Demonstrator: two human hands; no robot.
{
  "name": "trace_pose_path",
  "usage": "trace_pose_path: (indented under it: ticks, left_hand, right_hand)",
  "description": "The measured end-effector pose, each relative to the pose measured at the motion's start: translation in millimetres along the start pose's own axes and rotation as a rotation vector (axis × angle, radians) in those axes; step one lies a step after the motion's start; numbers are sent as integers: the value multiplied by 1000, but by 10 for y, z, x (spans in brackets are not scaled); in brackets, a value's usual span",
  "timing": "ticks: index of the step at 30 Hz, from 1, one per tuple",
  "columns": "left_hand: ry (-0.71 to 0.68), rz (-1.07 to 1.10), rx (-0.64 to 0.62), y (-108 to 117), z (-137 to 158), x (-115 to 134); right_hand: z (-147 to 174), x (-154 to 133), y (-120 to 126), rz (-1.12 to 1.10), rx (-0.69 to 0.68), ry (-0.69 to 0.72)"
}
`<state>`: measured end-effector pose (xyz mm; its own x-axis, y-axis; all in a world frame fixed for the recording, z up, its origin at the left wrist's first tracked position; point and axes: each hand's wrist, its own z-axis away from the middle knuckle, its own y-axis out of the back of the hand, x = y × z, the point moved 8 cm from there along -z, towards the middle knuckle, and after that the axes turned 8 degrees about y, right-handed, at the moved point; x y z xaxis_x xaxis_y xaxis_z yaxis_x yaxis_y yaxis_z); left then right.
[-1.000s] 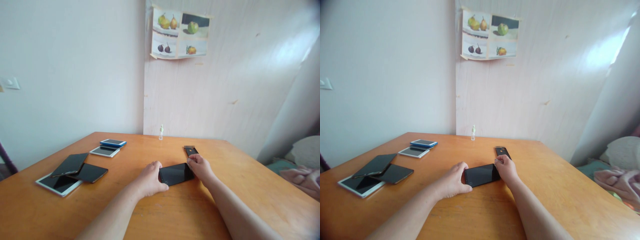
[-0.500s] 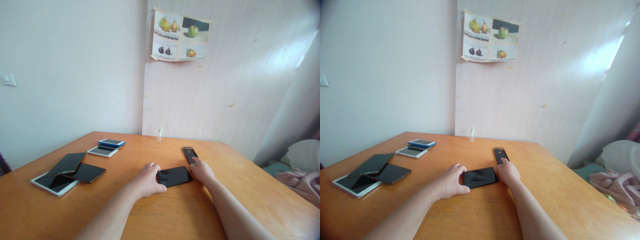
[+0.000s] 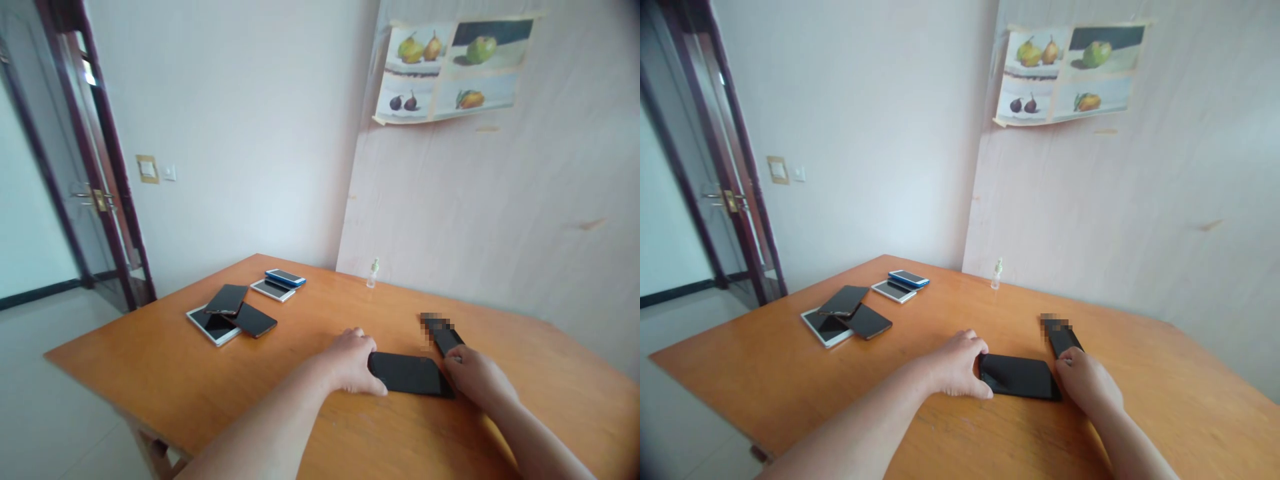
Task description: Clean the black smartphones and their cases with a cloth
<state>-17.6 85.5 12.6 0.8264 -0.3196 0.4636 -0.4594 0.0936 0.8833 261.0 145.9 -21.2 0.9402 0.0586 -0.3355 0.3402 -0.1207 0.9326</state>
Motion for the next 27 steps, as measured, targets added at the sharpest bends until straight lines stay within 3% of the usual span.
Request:
trace_pose_path:
  ticks: [7, 13, 18, 22, 27]
  left_hand:
    - [-7, 70, 17, 25, -17, -41]
    - [178, 435, 234, 132, -136, -319]
    - [269, 770, 371, 266, -135, -444]
    - [362, 1001, 371, 270, -120, -518]
    - [441, 1043, 372, 291, -106, -620]
  right_hand:
    - [54, -212, 130, -45, 120, 77]
    - [378, -968, 163, -139, 171, 368]
    - [677, -1502, 110, -189, 107, 571]
    - [777, -1667, 143, -194, 92, 624]
    - [784, -1686, 212, -269, 91, 619]
